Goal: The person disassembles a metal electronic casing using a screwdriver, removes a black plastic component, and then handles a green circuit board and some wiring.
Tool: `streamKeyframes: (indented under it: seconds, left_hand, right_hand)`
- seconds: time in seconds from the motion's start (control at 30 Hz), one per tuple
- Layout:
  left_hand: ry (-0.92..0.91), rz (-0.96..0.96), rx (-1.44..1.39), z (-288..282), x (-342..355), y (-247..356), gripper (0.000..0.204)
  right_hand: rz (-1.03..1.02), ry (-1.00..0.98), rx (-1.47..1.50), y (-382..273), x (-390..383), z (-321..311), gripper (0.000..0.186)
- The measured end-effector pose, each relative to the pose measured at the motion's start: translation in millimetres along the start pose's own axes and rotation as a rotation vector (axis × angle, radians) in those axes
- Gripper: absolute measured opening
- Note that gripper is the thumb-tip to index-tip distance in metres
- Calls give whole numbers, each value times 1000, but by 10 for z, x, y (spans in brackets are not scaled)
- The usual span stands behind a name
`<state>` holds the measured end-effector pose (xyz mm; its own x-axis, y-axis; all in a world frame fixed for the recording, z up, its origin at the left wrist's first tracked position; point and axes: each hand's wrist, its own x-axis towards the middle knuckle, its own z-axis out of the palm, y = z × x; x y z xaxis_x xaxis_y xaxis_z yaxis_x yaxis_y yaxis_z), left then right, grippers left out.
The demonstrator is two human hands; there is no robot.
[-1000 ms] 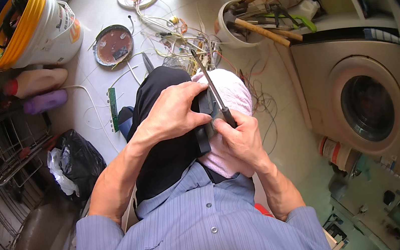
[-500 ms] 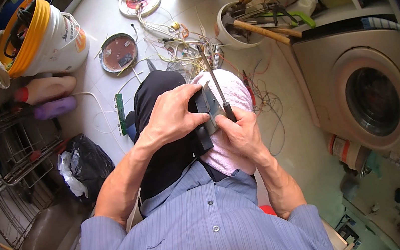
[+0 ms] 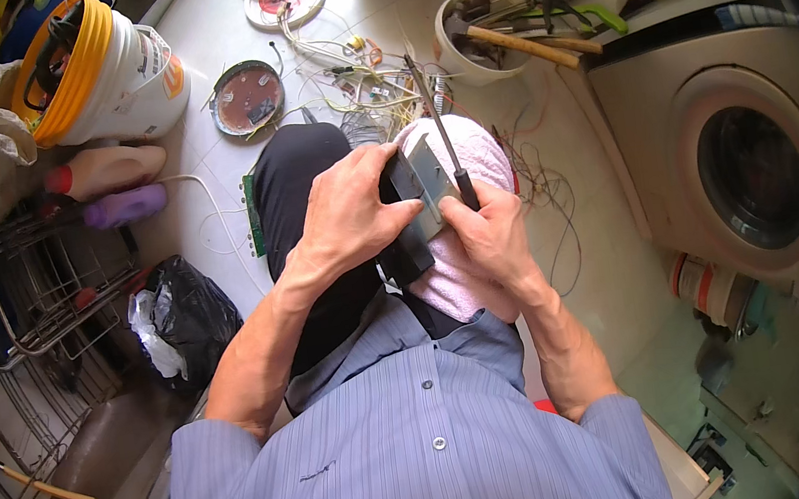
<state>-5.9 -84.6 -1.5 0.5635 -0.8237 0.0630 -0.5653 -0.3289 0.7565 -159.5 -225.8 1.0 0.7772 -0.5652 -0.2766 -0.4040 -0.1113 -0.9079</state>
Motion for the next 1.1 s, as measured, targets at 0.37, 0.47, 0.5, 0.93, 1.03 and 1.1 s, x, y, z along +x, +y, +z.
streamKeyframes:
  seconds: [0.37,0.47,0.5,0.93,1.03,1.1]
  left_hand:
    - [175,129,99,61,189,55,61]
    - [131,-26,-58,-83,332,-75,62]
    - [153,-74,-137,-166,369,-83,60]
    - [417,-240,-1245,-811,424,-1028,36]
    - [417,-357,-1480,-648,466,-931,33]
    - [272,-417,-1540,-588,429,-1144,31]
  right_hand:
    - [-56,-34,-8,-178,49,-124,21]
    - [-58,-89,86,-205,169,-162,22]
    - [-37,-82,193,-259,165,-164,21]
    - [-72,74,457,211,-162,-369,11]
    - [-61,65,483,138,-224,-326,8]
    - [-99,19,441,37,-262,-339,6]
